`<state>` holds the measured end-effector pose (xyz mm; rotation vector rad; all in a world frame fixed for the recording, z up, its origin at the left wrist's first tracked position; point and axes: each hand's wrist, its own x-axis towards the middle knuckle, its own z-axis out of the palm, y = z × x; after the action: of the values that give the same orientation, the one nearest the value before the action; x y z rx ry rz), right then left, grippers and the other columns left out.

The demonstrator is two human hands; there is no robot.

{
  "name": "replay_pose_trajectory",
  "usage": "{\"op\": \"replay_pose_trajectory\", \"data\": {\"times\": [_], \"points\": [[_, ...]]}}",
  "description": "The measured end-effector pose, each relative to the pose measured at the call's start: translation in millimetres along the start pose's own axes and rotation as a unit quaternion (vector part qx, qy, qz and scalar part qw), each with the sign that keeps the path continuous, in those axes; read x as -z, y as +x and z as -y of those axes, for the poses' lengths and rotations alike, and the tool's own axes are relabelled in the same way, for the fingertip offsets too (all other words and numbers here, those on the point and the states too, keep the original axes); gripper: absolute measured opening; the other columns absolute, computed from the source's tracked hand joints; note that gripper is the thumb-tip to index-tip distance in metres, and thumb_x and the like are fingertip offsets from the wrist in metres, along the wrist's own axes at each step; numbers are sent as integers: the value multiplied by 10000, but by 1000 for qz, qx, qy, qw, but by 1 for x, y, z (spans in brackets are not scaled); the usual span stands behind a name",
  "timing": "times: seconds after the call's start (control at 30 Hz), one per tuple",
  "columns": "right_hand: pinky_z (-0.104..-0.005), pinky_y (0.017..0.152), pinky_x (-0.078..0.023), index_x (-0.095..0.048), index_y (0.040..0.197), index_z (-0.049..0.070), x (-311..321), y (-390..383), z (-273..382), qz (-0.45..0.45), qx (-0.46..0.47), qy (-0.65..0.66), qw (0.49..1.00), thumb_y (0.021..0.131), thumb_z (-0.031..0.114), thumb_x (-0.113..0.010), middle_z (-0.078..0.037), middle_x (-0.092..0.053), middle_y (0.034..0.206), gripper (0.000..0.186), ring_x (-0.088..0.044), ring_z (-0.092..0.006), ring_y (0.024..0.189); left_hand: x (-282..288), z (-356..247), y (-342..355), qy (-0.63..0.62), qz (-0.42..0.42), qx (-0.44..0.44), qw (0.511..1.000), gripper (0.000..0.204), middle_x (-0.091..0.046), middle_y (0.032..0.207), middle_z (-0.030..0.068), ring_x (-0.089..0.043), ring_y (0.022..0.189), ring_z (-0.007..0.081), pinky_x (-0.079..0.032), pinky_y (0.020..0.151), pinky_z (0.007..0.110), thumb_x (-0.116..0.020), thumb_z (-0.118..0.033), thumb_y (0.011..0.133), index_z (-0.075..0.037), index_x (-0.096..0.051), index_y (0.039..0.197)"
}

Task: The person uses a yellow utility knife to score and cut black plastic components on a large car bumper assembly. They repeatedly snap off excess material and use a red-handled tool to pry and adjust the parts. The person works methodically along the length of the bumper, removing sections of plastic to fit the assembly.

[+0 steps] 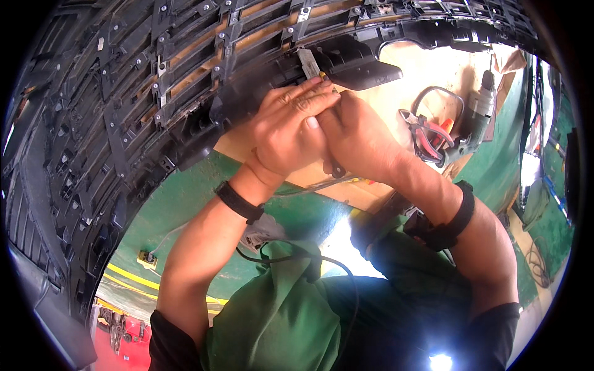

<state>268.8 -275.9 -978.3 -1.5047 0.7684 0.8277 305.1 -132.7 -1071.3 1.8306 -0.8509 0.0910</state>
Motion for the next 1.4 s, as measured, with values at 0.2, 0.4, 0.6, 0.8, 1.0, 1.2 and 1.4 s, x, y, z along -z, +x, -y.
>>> {"op": "replay_pose_trajectory", "data": {"times": [0.2, 0.4, 0.6, 0.8, 1.0, 1.2, 1.4], "points": [[-310, 516, -577, -578, 950, -122, 3, 2, 0, 15, -10, 2, 1000, 1063, 255, -491, -176, -704, 728, 403, -723, -205, 570, 1, 0, -3, -4, 24, 5, 1000, 372, -796, 1070, 114, -753, 1092, 308, -557, 932, 394, -450, -180, 1039, -20, -784, 1067], [-306, 515, -571, -589, 954, -128, 5, 0, -1, 16, 2, -3, 1000, 1076, 265, -486, -167, -705, 729, 423, -723, -200, 569, 0, 0, -3, -2, 26, 9, 1000, 371, -795, 1072, 114, -752, 1095, 306, -557, 929, 396, -451, -181, 1041, -23, -785, 1065], [-304, 511, -570, -589, 946, -131, 7, 1, -1, 26, 12, 8, 1000, 1074, 266, -488, -171, -701, 719, 429, -723, -203, 564, -2, -1, -1, 14, -2, 2, 1000, 239, -804, 1005, 81, -771, 1039, 234, -571, 859, 347, -685, 55, 809, -88, -789, 969], [-311, 506, -572, -589, 948, -134, 7, 2, -3, 20, 8, 8, 1000, 1066, 267, -495, -182, -705, 718, 429, -726, -213, 560, -2, -1, -1, 18, 1, 0, 1000, 249, -803, 1006, 78, -771, 1039, 231, -572, 850, 344, -685, 59, 807, -94, -788, 975], [-315, 505, -573, -593, 942, -136, 9, 4, -6, 22, 26, -1, 999, 1062, 267, -492, -185, -700, 707, 431, -722, -215, 554, -3, -1, -1, 19, -3, -4, 1000, 236, -802, 1010, 82, -772, 1036, 233, -574, 849, 349, -660, 42, 832, -86, -791, 981], [-319, 512, -574, -592, 951, -136, 10, 3, -4, 28, 26, -12, 999, 1059, 264, -484, -186, -696, 698, 428, -721, -213, 555, -4, 2, -3, 14, -6, -6, 1000, 226, -802, 1012, 83, -770, 1039, 238, -574, 850, 350, -613, 0, 877, -80, -798, 981], [-324, 507, -567, -566, 987, -124, 3, 8, -22, 0, 126, -56, 991, 1069, 287, -500, -172, -670, 656, 424, -704, -208, 531, 0, 2, -3, 12, 3, 1, 1000, 228, -798, 1032, 77, -762, 1055, 246, -573, 870, 361, -632, 10, 873, -75, -788, 1015]]}}
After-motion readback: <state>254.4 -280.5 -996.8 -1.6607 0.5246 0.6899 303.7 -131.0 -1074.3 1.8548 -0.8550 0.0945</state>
